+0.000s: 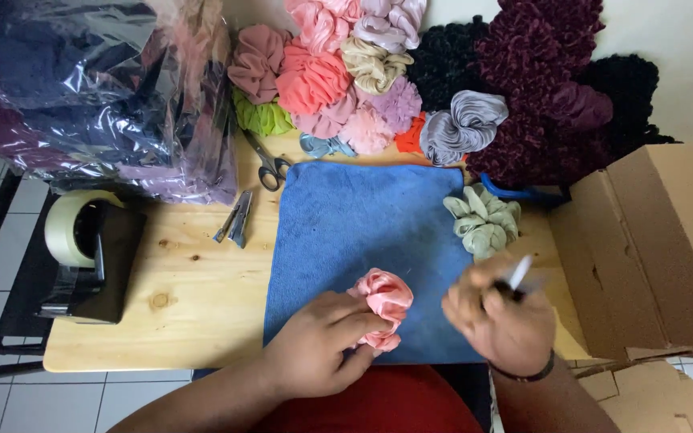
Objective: Assembling fabric scrunchies by threading elastic through fabric strips using a small tool.
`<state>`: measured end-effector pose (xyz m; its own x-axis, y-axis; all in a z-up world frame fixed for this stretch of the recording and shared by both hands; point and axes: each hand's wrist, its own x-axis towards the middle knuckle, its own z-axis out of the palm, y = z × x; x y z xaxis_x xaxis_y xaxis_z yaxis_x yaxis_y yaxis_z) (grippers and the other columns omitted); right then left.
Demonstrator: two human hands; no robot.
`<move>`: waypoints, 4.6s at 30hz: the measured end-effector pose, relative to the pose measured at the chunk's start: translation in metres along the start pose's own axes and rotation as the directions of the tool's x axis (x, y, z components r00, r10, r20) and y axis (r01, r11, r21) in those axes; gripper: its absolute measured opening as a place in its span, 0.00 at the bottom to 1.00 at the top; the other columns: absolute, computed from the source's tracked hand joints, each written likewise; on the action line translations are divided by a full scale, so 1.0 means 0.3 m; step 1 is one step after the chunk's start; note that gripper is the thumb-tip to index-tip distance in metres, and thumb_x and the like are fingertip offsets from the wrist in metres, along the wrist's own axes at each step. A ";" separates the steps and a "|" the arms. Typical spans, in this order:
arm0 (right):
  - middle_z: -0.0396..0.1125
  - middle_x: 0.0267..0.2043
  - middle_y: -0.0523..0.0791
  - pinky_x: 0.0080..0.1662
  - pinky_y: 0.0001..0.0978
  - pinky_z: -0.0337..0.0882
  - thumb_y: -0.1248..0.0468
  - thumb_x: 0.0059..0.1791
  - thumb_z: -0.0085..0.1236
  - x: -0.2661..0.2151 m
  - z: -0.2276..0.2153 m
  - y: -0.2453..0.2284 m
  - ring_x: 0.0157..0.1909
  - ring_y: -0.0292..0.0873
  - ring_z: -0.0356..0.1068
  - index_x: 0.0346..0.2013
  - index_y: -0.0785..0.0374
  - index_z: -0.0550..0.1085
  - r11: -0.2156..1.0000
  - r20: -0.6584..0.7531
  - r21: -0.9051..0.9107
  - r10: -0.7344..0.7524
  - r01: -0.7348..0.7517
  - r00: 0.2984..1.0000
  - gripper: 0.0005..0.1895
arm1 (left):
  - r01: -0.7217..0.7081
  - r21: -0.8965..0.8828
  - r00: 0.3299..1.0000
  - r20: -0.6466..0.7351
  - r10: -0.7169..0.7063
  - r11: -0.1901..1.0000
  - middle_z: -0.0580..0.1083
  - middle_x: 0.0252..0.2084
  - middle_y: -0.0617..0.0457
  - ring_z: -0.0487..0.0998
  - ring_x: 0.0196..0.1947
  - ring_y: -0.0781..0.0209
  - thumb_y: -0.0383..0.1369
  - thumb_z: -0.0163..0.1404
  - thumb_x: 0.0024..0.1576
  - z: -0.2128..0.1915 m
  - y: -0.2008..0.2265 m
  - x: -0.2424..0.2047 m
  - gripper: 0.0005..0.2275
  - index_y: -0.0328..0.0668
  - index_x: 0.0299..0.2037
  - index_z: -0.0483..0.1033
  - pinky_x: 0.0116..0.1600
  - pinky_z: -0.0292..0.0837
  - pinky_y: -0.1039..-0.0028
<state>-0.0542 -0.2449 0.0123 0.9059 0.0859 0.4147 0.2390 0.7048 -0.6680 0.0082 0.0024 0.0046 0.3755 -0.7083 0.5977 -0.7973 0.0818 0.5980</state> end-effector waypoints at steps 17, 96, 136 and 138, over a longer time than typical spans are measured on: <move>0.71 0.40 0.55 0.28 0.29 0.66 0.73 0.51 0.49 -0.077 -0.055 0.130 0.24 0.39 0.62 0.51 0.71 0.73 0.766 -0.400 -0.535 0.142 -0.356 0.906 0.15 | 0.447 -0.279 0.884 -0.007 -0.467 0.850 0.79 0.47 0.54 0.82 0.41 0.60 0.29 0.48 0.55 0.015 -0.007 -0.049 0.16 0.46 0.55 0.67 0.46 0.76 0.71; 0.72 0.35 0.40 0.39 0.31 0.73 0.64 0.47 0.52 -0.109 -0.125 0.111 0.35 0.37 0.73 0.49 0.56 0.77 0.365 -0.192 -0.865 0.394 -0.344 0.899 0.16 | 0.485 0.055 0.870 -0.136 -0.474 0.873 0.78 0.47 0.47 0.83 0.43 0.51 0.31 0.49 0.55 0.017 -0.126 -0.203 0.14 0.42 0.51 0.72 0.49 0.75 0.67; 0.68 0.36 0.42 0.39 0.30 0.67 0.63 0.52 0.51 -0.174 -0.158 0.172 0.35 0.37 0.64 0.52 0.65 0.75 0.668 -0.292 -0.657 0.202 -0.350 0.935 0.15 | 0.552 -0.181 0.808 -0.127 -0.576 0.814 0.80 0.44 0.57 0.81 0.41 0.66 0.31 0.52 0.53 -0.014 -0.039 -0.208 0.16 0.46 0.54 0.74 0.48 0.76 0.74; 0.68 0.37 0.44 0.32 0.30 0.64 0.62 0.53 0.52 -0.186 -0.185 0.186 0.28 0.36 0.60 0.53 0.68 0.74 0.708 -0.297 -0.620 0.189 -0.339 0.936 0.16 | 0.599 -0.112 0.787 -0.097 -0.609 0.793 0.80 0.43 0.58 0.81 0.40 0.64 0.33 0.53 0.53 -0.024 -0.026 -0.208 0.15 0.50 0.51 0.75 0.46 0.74 0.74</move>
<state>-0.0720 -0.2495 -0.0823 0.9969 0.0041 0.0787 0.0785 0.0335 -0.9964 -0.0057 0.0510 -0.0333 0.8268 -0.5398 0.1582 -0.3541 -0.2808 0.8921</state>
